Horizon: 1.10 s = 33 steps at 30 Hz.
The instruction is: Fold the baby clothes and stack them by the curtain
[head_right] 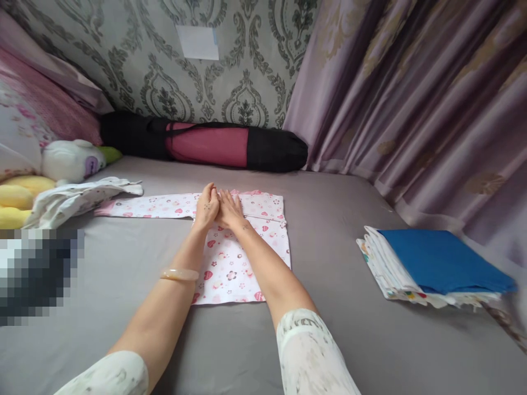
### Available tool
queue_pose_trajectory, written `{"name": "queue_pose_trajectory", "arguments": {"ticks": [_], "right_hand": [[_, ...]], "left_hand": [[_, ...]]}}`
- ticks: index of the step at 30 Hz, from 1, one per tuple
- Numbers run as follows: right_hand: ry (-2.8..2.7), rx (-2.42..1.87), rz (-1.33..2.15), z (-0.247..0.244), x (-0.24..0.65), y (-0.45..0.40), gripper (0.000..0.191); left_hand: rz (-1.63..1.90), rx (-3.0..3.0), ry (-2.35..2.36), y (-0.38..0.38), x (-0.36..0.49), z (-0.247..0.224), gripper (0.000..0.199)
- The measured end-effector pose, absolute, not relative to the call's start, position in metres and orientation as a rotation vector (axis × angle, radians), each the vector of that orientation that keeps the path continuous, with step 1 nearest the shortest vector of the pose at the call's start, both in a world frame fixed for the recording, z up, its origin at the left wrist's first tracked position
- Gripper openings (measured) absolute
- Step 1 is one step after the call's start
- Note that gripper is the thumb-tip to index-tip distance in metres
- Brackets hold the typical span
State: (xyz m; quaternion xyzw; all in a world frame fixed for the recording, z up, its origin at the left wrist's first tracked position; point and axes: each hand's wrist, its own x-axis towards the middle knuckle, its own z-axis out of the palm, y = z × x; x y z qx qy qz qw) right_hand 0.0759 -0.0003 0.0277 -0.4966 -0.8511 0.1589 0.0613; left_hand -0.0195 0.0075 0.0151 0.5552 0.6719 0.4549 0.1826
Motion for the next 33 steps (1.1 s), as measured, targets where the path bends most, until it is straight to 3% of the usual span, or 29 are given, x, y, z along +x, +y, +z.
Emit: {"name": "queue_pose_trajectory", "arguments": {"ticks": [11,33], "right_hand": [[-2.573,-1.635,0.359,0.018,0.113,-0.005,0.060],[-2.215,-2.182,0.287,0.015,0.183,-0.004,0.068]], "left_hand": [[0.581,2.100,2.005,-0.004,-0.006,-0.003,0.049],[0.252,2.247,1.973,0.001,-0.022,0.007,0.060]]}}
